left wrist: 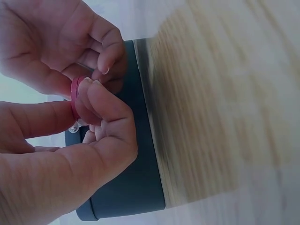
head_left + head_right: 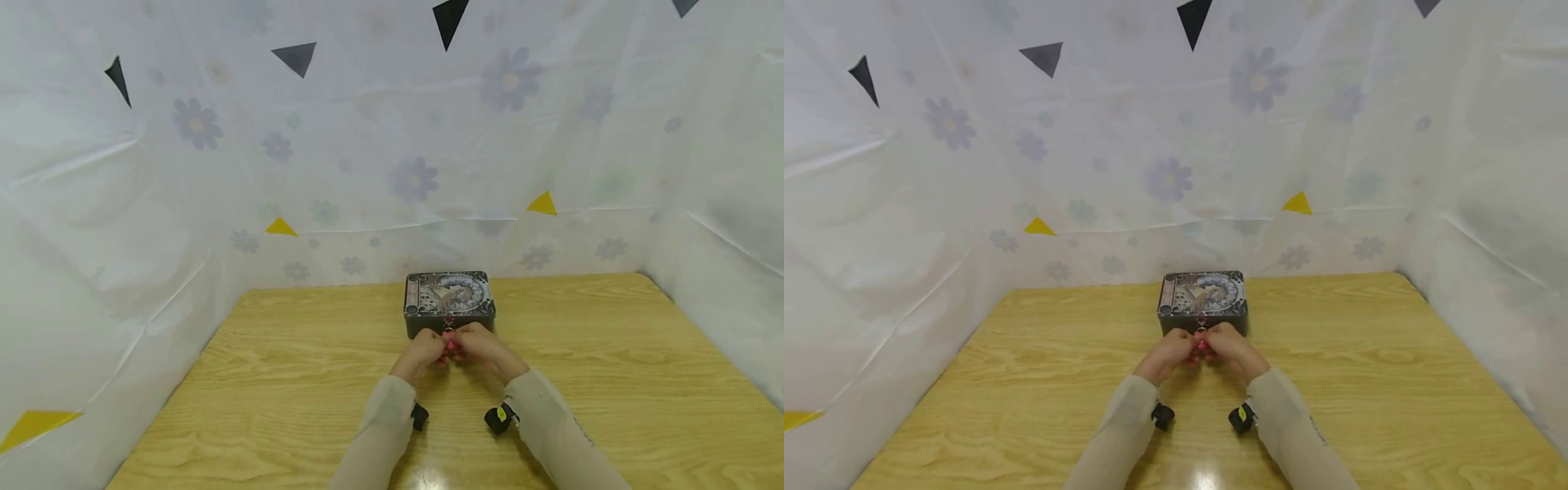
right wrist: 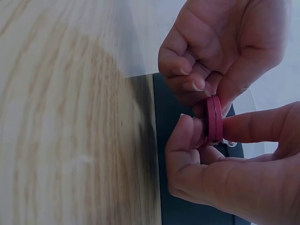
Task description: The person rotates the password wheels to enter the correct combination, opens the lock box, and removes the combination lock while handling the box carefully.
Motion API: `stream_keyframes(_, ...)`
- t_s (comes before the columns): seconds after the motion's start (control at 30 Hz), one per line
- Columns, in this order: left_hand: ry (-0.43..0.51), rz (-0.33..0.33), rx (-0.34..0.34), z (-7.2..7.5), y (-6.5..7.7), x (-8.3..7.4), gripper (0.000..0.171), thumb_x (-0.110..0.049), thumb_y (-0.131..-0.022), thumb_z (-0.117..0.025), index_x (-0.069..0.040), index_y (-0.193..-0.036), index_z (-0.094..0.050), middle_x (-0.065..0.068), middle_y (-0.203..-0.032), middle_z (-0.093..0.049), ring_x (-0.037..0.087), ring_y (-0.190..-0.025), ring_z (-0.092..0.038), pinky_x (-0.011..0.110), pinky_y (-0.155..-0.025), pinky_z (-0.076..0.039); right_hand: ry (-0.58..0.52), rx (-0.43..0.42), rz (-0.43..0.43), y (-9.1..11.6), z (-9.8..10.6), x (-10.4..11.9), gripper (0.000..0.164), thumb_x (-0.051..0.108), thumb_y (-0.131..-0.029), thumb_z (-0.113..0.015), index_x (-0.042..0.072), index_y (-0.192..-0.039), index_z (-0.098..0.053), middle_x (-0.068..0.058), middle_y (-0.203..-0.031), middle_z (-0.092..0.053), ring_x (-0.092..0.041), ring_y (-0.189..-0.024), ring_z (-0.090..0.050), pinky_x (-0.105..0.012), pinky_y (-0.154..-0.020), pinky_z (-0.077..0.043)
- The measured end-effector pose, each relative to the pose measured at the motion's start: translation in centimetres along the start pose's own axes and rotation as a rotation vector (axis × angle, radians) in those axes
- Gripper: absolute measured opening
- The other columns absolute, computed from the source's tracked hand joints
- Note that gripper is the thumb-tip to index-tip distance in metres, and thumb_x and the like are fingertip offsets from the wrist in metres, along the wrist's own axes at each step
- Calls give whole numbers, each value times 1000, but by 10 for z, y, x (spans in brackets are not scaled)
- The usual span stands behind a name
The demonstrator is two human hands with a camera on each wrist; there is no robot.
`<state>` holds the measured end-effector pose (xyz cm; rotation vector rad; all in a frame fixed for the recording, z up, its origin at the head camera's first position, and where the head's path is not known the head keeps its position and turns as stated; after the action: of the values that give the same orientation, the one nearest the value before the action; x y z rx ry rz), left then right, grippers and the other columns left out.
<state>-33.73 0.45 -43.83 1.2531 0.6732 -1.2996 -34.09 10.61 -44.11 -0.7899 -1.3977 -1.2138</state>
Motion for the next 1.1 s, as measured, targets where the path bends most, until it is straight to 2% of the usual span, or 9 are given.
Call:
stream_keyframes(0.13,-7,-2,-12,0,-1,-2,25,-2,-96,-47,0,-73,-55,5,-67,-49,12,-56,-51,28,-60,-52,3,-7,-9,0,0,0,21,-2,-95,-39,-12,-96,-58,-4,-75,-55,-11,-66,-52,-22,-62,-49)
stream_keyframes(0.33,3,2,-22,1,0,-2,23,-2,-97,-47,2,-76,-57,5,-66,-49,11,-55,-50,27,-60,-53,20,-13,-30,-1,1,-1,24,0,-96,-38,-14,-104,-56,-3,-74,-52,-10,-64,-51,-21,-61,-49)
stream_keyframes(0.57,-16,-1,-27,3,1,0,22,-4,-98,-46,4,-82,-59,6,-71,-52,13,-58,-49,29,-63,-53,-27,-41,-45,-3,2,-4,26,1,-97,-40,-16,-108,-56,-3,-76,-55,-10,-65,-52,-21,-62,-49)
stream_keyframes(0.93,-10,-9,-19,2,0,0,24,2,-93,-45,3,-72,-57,6,-67,-50,12,-55,-49,28,-60,-52,-24,-32,-20,-1,0,-2,31,0,-96,-43,-21,-115,-53,-2,-76,-56,-8,-64,-53,-20,-61,-49)
stream_keyframes(1.1,-4,-5,-15,1,2,0,27,2,-93,-44,0,-68,-54,7,-69,-51,13,-56,-50,30,-61,-53,-6,-35,-12,-1,-1,-2,29,-1,-95,-40,-20,-111,-55,-2,-74,-56,-7,-63,-52,-19,-60,-49)
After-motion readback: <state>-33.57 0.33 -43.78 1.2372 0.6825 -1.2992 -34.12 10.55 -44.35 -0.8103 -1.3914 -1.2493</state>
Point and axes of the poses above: each hand's wrist, its own y-axis away from the middle knuckle, its own z-axis out of the back of the hand, x = y × z, the point moved 7 cm from there along -y, towards the middle knuckle
